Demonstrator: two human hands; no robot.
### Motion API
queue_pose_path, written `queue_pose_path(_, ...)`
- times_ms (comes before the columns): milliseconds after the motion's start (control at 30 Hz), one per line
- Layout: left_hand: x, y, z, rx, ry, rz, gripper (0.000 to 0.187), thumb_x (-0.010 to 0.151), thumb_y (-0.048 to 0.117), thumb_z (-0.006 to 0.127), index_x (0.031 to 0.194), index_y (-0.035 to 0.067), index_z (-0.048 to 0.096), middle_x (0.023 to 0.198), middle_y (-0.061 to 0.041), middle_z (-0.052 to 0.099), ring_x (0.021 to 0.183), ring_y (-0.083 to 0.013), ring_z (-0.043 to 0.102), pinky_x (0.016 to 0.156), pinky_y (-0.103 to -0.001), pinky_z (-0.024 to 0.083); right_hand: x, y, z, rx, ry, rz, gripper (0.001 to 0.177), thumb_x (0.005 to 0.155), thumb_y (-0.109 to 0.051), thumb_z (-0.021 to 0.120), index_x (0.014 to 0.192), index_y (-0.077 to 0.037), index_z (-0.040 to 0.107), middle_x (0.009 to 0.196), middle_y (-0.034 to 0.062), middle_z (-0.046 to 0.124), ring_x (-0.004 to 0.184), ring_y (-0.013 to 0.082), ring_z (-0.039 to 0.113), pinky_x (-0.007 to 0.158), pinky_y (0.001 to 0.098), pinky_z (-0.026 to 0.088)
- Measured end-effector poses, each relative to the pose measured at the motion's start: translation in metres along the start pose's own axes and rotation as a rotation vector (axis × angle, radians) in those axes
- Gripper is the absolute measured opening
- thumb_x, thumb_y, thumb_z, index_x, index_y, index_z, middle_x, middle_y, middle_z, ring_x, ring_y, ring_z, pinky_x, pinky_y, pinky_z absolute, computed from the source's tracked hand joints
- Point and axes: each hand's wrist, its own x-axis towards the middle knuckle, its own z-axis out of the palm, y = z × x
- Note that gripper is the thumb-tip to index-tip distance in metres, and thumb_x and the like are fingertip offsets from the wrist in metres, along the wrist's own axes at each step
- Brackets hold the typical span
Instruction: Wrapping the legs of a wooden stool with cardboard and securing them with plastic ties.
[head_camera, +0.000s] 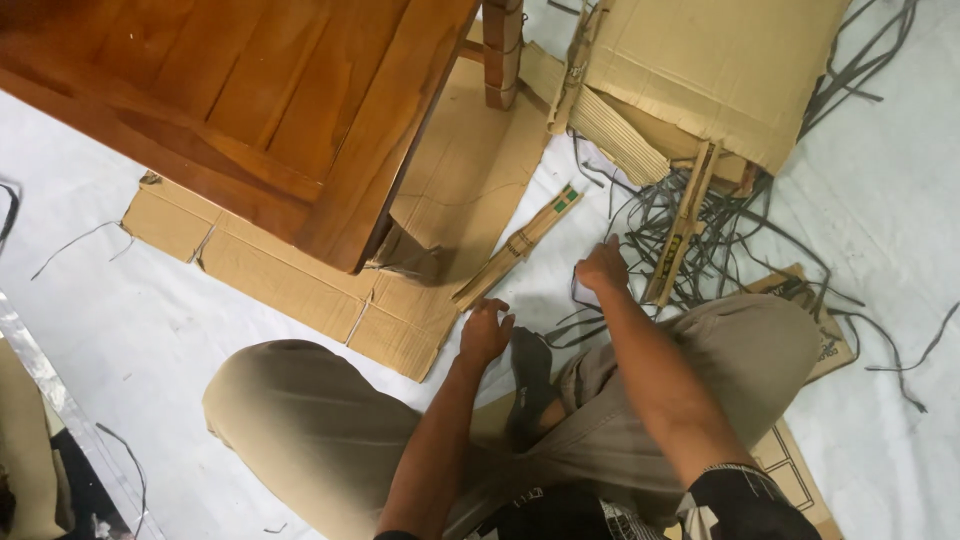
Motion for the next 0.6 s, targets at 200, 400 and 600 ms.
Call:
queue_pose_path(200, -0.003, -0.006, -0.001, -0.003, 0.017, 0.012, 0.026, 0.097, 0.028, 0.063, 0.119, 0.014, 0.066, 0.124, -0.014, 0.059, 0.115, -0.0392, 0.068, 0.101, -0.051, 0.056, -0.001, -0.006, 0.002, 0.046, -0.025, 0.033, 0.063, 0.092, -0.011, 0.047, 0.150, 0.012, 0.044, 0.163, 0.0237, 0.032, 0.142, 0.0404, 0.047, 0.114, 0.0556, 0.042)
queue_pose_path(400, -0.001, -0.006, -0.003, -0.063, 0.035, -0.001, 0.026, 0.099, 0.029, 0.062, 0.120, 0.014, 0.066, 0.122, -0.013, 0.062, 0.116, -0.0385, 0.067, 0.101, -0.052, 0.054, -0.005, -0.013, 0.022, 0.286, -0.030, 0.109, 0.057, 0.092, -0.011, 0.050, 0.140, 0.010, 0.029, 0.123, 0.0248, 0.060, 0.114, 0.0461, 0.067, 0.100, 0.0583, 0.050)
queue_pose_path(600, 0.016, -0.017, 0.005, -0.273, 0.095, -0.042, 0.033, 0.097, 0.036, 0.062, 0.121, 0.015, 0.069, 0.121, -0.015, 0.066, 0.117, -0.0385, 0.066, 0.102, -0.052, 0.053, -0.053, -0.057, 0.023, 0.097, 0.024, -0.266, 0.046, 0.098, -0.026, 0.053, 0.132, 0.003, 0.061, 0.130, 0.0241, 0.058, 0.120, 0.0468, 0.065, 0.101, 0.0562, 0.054)
